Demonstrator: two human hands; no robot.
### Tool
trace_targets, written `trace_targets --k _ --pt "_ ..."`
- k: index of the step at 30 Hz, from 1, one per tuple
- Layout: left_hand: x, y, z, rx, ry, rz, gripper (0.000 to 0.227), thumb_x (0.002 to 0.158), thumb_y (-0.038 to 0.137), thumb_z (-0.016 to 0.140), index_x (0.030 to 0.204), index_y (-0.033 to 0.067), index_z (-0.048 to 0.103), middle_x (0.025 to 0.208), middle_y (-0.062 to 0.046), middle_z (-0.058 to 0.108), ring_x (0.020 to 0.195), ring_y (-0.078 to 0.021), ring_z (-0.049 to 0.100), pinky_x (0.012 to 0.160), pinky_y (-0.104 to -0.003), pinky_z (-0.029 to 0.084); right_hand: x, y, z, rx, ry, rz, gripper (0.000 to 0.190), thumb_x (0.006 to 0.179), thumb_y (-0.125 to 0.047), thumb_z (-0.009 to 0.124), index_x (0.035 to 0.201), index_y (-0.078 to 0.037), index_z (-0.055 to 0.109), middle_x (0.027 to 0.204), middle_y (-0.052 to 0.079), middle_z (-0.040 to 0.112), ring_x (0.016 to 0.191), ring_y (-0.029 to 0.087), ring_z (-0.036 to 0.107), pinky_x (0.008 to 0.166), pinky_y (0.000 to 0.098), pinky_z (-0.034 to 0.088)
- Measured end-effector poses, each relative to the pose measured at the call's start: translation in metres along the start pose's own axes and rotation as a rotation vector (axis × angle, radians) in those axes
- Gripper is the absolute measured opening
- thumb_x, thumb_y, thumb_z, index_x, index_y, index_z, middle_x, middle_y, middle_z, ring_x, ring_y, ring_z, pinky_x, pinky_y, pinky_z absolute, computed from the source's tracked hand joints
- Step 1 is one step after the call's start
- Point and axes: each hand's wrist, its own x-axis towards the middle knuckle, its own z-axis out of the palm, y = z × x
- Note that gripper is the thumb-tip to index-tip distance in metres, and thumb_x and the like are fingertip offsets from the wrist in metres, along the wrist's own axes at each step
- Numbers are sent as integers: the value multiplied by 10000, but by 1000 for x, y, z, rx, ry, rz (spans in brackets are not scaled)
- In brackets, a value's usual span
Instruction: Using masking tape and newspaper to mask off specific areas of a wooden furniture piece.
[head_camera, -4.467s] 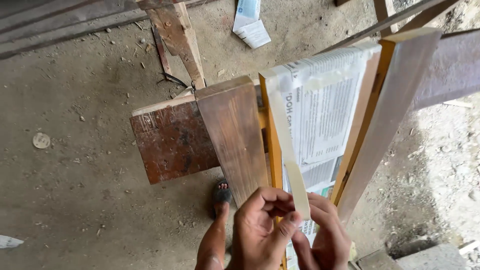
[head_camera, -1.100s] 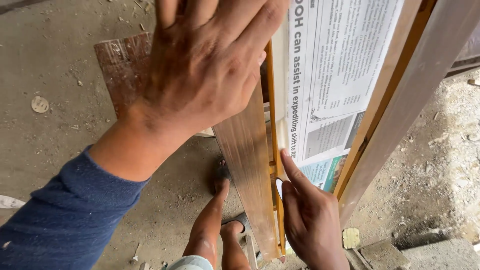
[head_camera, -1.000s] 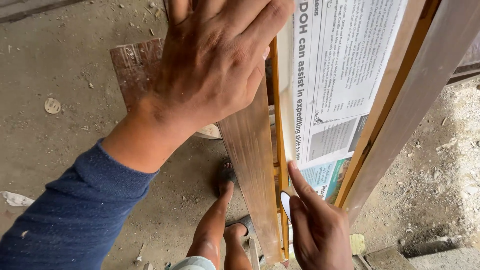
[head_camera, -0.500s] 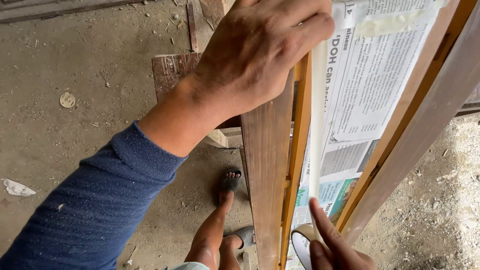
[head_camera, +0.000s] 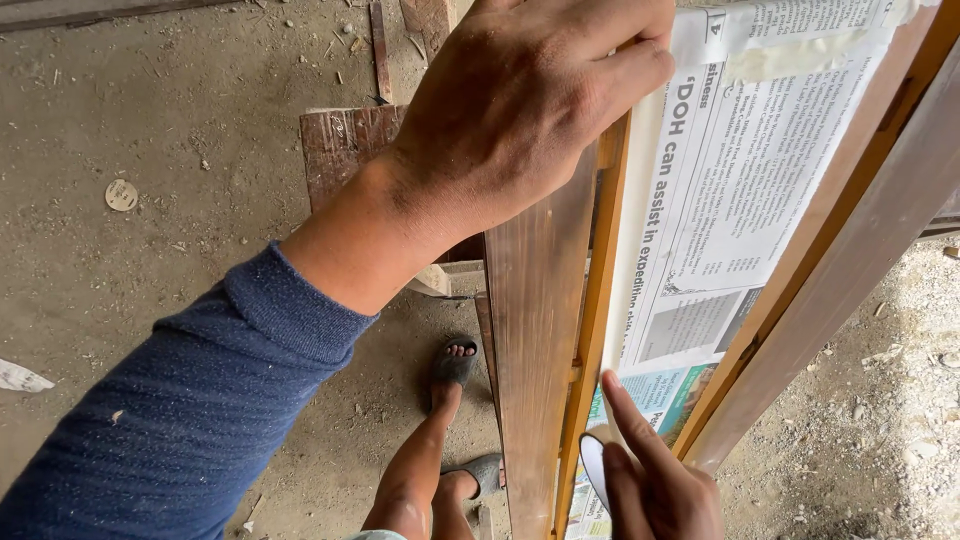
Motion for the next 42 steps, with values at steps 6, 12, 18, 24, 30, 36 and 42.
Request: trace_targets --k 6,12,18,24,30,36,42 --pt "0 -4 4 25 30 39 112 1043 11 601 1046 66 699 1086 -5 613 976 -160 647 805 -314 521 25 144 -18 231 -180 -253 686 937 -116 579 1593 -235 416 1386 178 638 659 142 544 639 297 547" --pt "1 -5 5 19 24 33 97 1027 10 640 1010 66 716 1063 -11 624 944 -156 649 773 -303 527 25 143 -22 574 -533 -454 787 932 -124 543 1644 -157 212 1539 251 406 1148 201 505 966 354 448" --pt "2 -6 0 54 12 86 82 1000 14 647 974 62 708 1068 -10 624 957 -162 652 808 -302 540 1 39 3 110 -274 -16 645 999 -123 548 1628 -215 435 1198 229 719 759 190 704 756 362 566" --pt "1 -5 -4 5 -9 76 108 1060 84 645 981 45 708 1075 -7 648 940 -180 670 804 -337 540 6 1 5 98 32 -332 594 993 -106 574 1576 -194 503 1072 175 810 820 167 658 821 359 553" --pt "-1 -4 -3 -35 -3 80 113 1075 66 619 995 32 691 1089 -24 647 974 -194 679 838 -331 549 0 -9 -9 -27 36 -229 587 999 -170 565 1567 -273 458 860 186 740 523 124 714 608 284 619" --pt "-3 5 -4 81 3 63 132 1011 38 619 1102 24 714 1087 -40 678 939 -201 683 798 -339 543 4 -35 -14 -78 28 -99 648 913 -241 617 1540 -349 492 489 96 676 307 170 579 417 356 525" --pt "-13 2 7 84 -20 23 136 1058 24 642 1184 3 688 1044 -76 700 897 -215 693 735 -331 545 14 -38 -9 -71 79 -200 587 951 -301 566 1534 -292 500 428 37 584 278 141 492 344 363 447"
